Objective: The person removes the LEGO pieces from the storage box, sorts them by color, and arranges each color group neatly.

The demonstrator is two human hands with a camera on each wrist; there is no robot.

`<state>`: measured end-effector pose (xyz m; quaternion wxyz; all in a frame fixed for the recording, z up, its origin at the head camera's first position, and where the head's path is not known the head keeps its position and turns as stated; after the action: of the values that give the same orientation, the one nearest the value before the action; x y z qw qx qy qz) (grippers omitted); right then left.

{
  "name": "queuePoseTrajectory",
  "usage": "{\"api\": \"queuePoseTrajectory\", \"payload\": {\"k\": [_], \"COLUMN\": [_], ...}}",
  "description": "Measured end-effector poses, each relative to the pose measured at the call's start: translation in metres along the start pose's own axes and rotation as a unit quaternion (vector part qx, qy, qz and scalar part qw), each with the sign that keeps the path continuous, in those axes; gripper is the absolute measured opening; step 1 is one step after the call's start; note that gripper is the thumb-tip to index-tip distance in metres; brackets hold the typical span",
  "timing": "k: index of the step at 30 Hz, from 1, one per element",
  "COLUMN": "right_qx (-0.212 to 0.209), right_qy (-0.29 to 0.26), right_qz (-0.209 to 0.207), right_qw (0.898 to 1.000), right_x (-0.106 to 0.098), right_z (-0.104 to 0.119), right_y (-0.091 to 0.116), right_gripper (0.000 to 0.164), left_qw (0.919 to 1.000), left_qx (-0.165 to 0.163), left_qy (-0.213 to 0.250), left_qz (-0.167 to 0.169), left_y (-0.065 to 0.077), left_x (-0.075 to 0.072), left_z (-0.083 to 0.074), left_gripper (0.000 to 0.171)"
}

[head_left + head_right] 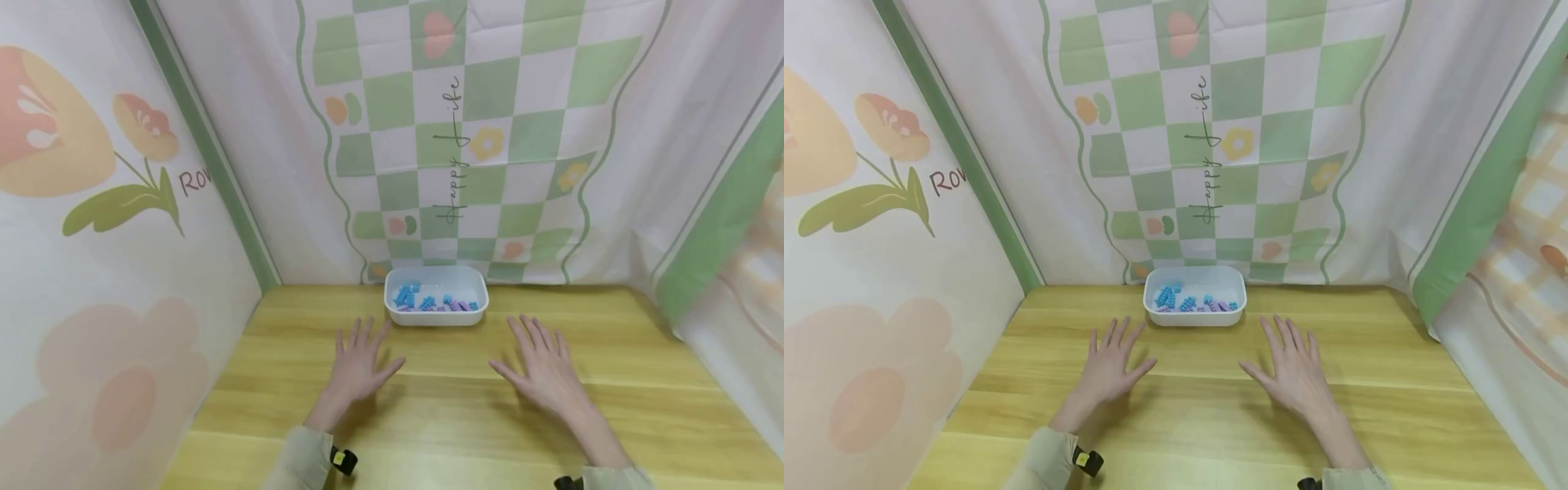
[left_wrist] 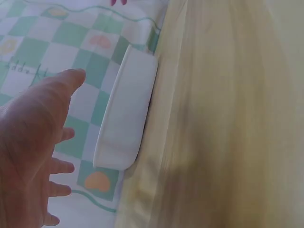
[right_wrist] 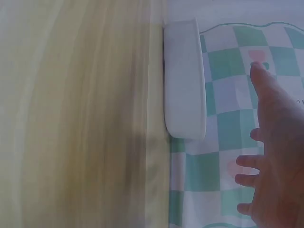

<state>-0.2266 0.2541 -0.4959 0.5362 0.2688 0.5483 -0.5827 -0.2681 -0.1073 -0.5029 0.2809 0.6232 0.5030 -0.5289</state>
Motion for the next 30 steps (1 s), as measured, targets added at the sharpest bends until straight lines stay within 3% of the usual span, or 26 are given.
{"api": "queuePoseTrajectory", "payload": {"k": [9, 14, 19, 26, 30], "right_qx": [-0.011, -0.010, -0.006, -0.003, 0.005], "right_qy": [0.007, 0.016, 0.021, 0.025, 0.001], "right_qz": [0.007, 0.026, 0.056, 0.098, 0.105], "right_qw": [1.000, 0.999, 0.998, 0.995, 0.994], "right_x": [-0.003, -0.009, 0.000, 0.025, 0.037], "right_z": [-0.017, -0.024, -0.029, -0.027, -0.025], "right_y": [-0.044, -0.071, -0.101, -0.132, -0.142], "right_gripper": [0.094, 0.093, 0.091, 0.101, 0.109], "left_qw": [0.9999, 0.9999, 0.9998, 0.9985, 0.9968], "left_qx": [-0.006, -0.003, -0.011, -0.030, -0.041], "left_qy": [-0.004, 0.005, 0.014, 0.014, 0.051], "left_qz": [-0.010, -0.015, 0.002, 0.044, 0.047], "left_y": [-0.052, -0.088, -0.117, -0.137, -0.138], "left_x": [-0.015, -0.014, -0.008, 0.016, 0.029], "left_z": [0.015, 0.021, 0.021, 0.021, 0.021], "left_gripper": [0.088, 0.086, 0.092, 0.101, 0.114]}}
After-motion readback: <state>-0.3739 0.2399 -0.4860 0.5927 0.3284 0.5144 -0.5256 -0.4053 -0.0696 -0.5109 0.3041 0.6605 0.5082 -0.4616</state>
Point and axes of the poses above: each hand's wrist, its own y-axis away from the middle knuckle, its own x-axis out of the palm, z = x × y, the point moved 2 cm from there along -y, towards the middle knuckle, and after that the axes turned 2 degrees about y, right-handed, at the moved point
